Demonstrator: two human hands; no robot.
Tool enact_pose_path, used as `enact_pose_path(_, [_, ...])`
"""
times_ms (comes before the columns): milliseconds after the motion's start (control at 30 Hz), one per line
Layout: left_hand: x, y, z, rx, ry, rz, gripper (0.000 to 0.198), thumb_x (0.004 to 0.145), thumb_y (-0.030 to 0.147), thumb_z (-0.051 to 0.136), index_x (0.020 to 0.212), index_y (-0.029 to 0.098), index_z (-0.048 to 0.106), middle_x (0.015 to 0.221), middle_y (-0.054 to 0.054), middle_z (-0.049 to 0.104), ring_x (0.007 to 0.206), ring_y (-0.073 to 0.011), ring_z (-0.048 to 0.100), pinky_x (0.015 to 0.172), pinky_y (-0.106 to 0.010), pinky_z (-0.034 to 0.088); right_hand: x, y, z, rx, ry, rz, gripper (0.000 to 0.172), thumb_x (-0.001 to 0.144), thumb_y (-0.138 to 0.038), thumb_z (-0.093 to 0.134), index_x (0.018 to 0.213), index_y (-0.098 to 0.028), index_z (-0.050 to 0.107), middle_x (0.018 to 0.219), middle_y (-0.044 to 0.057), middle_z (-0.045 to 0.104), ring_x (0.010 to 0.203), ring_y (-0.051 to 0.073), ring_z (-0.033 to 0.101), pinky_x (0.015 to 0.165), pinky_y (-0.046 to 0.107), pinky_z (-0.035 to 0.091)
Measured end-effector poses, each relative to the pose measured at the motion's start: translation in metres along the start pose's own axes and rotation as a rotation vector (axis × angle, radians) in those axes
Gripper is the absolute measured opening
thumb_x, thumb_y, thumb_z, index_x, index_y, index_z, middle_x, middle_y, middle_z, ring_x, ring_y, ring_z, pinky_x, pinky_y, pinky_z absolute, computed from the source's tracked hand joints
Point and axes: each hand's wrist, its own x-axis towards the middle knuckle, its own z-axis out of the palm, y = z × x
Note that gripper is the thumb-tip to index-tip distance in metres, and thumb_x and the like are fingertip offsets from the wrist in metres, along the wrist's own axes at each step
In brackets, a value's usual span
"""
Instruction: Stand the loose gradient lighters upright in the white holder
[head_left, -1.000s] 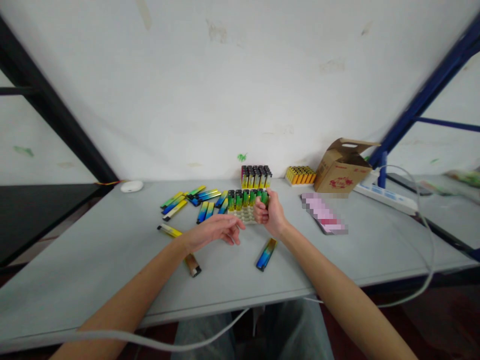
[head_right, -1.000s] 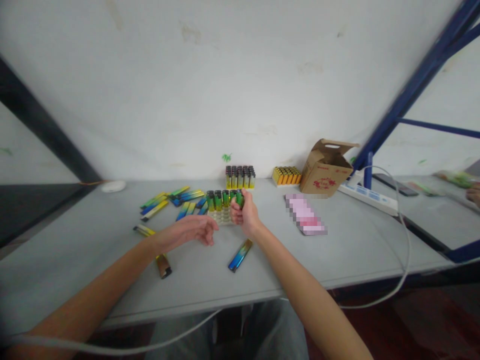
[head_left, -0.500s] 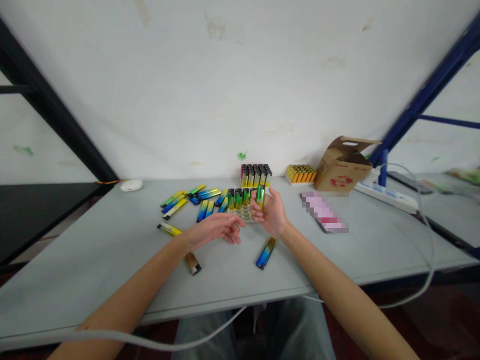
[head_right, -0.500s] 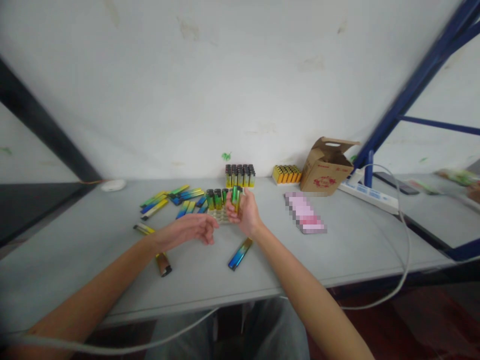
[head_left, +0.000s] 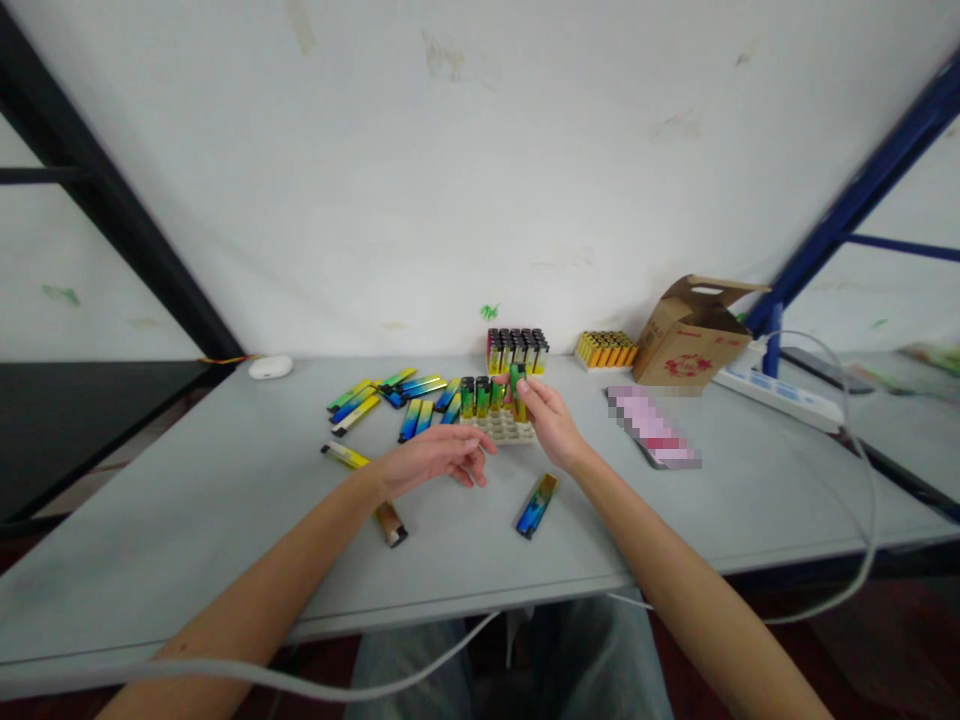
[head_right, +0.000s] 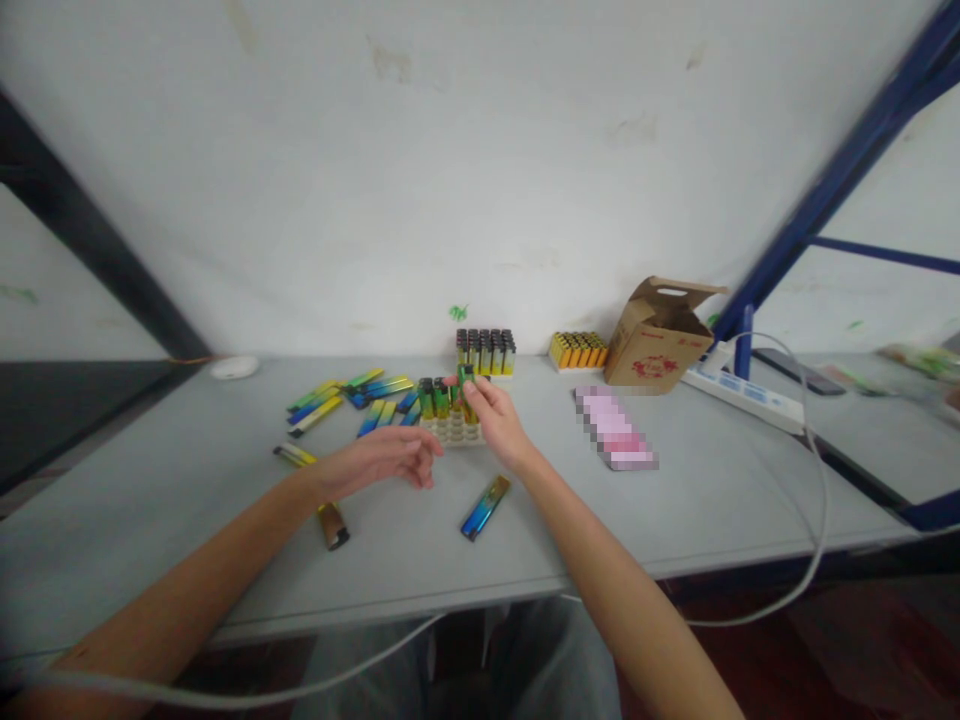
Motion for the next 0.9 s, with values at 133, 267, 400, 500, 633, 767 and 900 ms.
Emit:
enact_pose_path(133, [0.000,-0.001,0.000,0.007,0.000,-0.001,0.032,0.085,0.042,0.063,0.103,0.015,0.066,0.082,-0.005,0.064,0.082,-0.0200,0.066,0.075,-0.031,0.049,0.003,0.003,-0.007,-0.228,-0.002,-0.146,0.029,0.081,-0.048,0.064,0.081,-0.020,0.068,0.078,0.001,0.065,0.079,0.016,0.060,0.076,0.027,0.048])
enact_pose_path(267, [-0.001,0.000,0.000,0.015,-0.001,0.000,0.032,0.085,0.041,0.062,0.104,0.016,0.066,0.082,-0.005,0.064,0.082,-0.0195,0.066,0.075,-0.031,0.049,0.004,0.007,-0.011,-0.487,0.049,-0.279,0.025,0.082,-0.041,0.065,0.093,-0.019,0.070,0.089,0.005,0.069,0.077,0.017,0.062,0.068,0.029,0.052])
enact_pose_path(400, [-0.001,0.000,0.001,0.035,0.012,0.009,0.031,0.085,0.042,0.062,0.103,0.016,0.066,0.082,-0.005,0.064,0.082,-0.0194,0.066,0.075,-0.031,0.049,0.001,0.009,-0.012,-0.742,0.032,-0.420,0.020,0.083,-0.030,0.064,0.098,-0.019,0.071,0.098,0.009,0.068,0.079,0.018,0.064,0.065,0.030,0.055])
enact_pose_path(500, [0.001,0.000,0.003,0.051,0.120,0.055,0.030,0.082,0.041,0.065,0.097,0.015,0.067,0.076,-0.004,0.064,0.075,-0.0179,0.065,0.071,-0.030,0.048,-0.001,0.012,-0.012,-0.843,0.013,-0.436,0.019,0.084,-0.024,0.062,0.100,-0.021,0.072,0.093,0.007,0.070,0.078,0.018,0.066,0.070,0.033,0.056])
enact_pose_path(633, [0.003,0.005,0.003,0.022,0.319,0.163,0.028,0.076,0.039,0.068,0.088,0.013,0.068,0.062,0.000,0.059,0.063,-0.0145,0.060,0.065,-0.028,0.046,-0.001,0.017,-0.013,-0.948,0.008,-0.402,0.020,0.083,-0.022,0.063,0.101,-0.021,0.072,0.094,0.007,0.073,0.079,0.020,0.068,0.077,0.036,0.056])
enact_pose_path(767, [0.003,0.009,-0.001,-0.019,0.466,0.245,0.025,0.073,0.037,0.069,0.082,0.014,0.066,0.058,0.003,0.056,0.057,-0.0128,0.057,0.060,-0.027,0.043,0.001,0.021,-0.015,-1.014,0.029,-0.369,0.021,0.081,-0.021,0.066,0.102,-0.020,0.072,0.094,0.008,0.074,0.082,0.021,0.069,0.078,0.037,0.056])
enact_pose_path(900, [0.005,0.008,-0.005,-0.015,0.528,0.234,0.027,0.069,0.038,0.071,0.080,0.014,0.065,0.056,0.003,0.056,0.054,-0.0125,0.056,0.057,-0.026,0.043,0.002,0.023,-0.015,-1.045,0.030,-0.335,0.021,0.082,-0.020,0.064,0.102,-0.021,0.071,0.093,0.006,0.075,0.080,0.021,0.069,0.077,0.037,0.056])
